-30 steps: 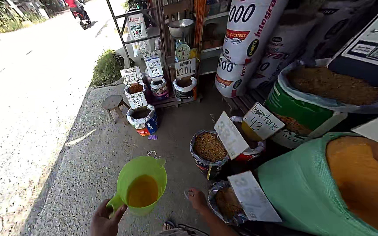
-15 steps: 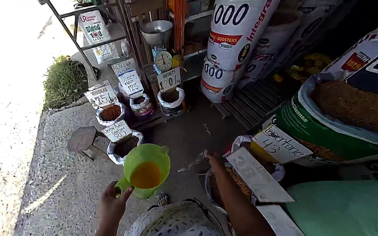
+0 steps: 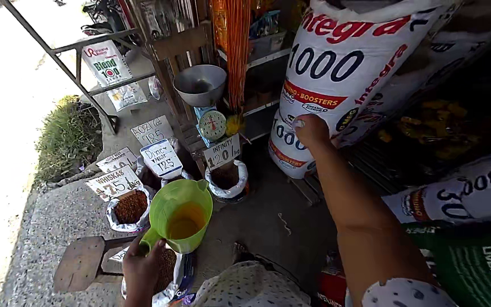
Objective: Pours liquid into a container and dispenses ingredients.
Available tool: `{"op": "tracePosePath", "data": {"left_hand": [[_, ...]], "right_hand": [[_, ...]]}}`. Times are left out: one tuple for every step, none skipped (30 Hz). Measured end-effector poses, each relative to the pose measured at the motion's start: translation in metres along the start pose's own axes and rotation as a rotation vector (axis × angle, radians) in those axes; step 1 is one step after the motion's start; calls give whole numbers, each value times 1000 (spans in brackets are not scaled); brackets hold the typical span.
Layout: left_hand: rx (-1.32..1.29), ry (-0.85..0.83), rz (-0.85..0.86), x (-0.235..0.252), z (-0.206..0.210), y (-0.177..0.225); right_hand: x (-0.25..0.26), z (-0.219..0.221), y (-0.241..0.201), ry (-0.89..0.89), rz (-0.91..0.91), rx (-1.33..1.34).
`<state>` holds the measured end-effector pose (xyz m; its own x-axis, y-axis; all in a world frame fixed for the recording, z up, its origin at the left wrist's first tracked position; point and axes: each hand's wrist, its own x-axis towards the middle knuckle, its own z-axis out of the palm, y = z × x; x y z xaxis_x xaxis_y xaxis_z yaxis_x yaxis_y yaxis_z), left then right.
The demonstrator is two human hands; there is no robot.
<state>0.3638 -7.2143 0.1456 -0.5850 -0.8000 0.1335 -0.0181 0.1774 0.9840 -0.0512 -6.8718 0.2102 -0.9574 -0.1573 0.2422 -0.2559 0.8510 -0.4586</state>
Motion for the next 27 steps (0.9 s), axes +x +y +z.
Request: {"op": "tracePosePath", "data": {"left_hand": [[-19, 21, -4, 19, 10, 3], [-37, 43, -6, 37, 17, 6], [-48, 68, -2, 54, 24, 8], [-46, 89, 5, 71, 30, 10], [-39, 106, 16, 86, 34, 10], [-30, 115, 26, 101, 37, 10], [-31, 111, 42, 116, 40, 10], [-39, 104, 59, 133, 45, 8], [-42, 98, 72, 150, 49, 6], [-37, 94, 75, 164, 52, 2], [-31, 91, 66, 176, 53, -1], [-29, 82, 62, 194, 54, -3], [-26, 71, 58, 213, 57, -4], [-25, 62, 52, 230, 60, -6], [-26, 57, 50, 244, 65, -7], [-24, 50, 56, 258, 68, -9], [-9, 47, 72, 271, 72, -9], [2, 52, 88, 284, 76, -9], [3, 61, 103, 296, 80, -9], [-3, 70, 113, 307, 84, -7], [-3, 80, 123, 317, 88, -3], [-3, 91, 135, 326, 92, 0], [-14, 107, 147, 334, 98, 4], [-26, 127, 157, 339, 104, 8], [-37, 145, 165, 344, 110, 12], [-42, 164, 168, 347, 116, 17], [-46, 187, 166, 350, 122, 23]], "right_hand": [[44, 4, -28, -5, -71, 10], [82, 9, -60, -13, -139, 32], [118, 11, -93, -20, -206, 65], [153, 13, -126, -15, -276, 93], [184, 16, -157, 1, -349, 122], [211, 20, -187, 17, -417, 157], [235, 24, -214, 43, -472, 186], [258, 28, -239, 70, -521, 206], [278, 32, -261, 93, -575, 213], [295, 41, -277, 110, -633, 211], [306, 56, -290, 106, -692, 207], [313, 75, -298, 86, -747, 214], [327, 89, -308, 75, -807, 219], [338, 107, -313, 38, -850, 211], [350, 126, -316, -22, -881, 199], [360, 147, -317, -104, -894, 185], [370, 166, -315, -207, -882, 173], [380, 181, -312, -303, -846, 152], [391, 193, -307, -377, -790, 126], [404, 202, -302, -419, -720, 99], [418, 206, -296, -437, -635, 75], [432, 206, -291, -421, -542, 55], [448, 203, -289, -378, -454, 56], [461, 195, -289, -316, -388, 90], [472, 184, -294, -254, -355, 143], [479, 170, -301, -206, -355, 199], [482, 158, -309, -176, -387, 249]]}}
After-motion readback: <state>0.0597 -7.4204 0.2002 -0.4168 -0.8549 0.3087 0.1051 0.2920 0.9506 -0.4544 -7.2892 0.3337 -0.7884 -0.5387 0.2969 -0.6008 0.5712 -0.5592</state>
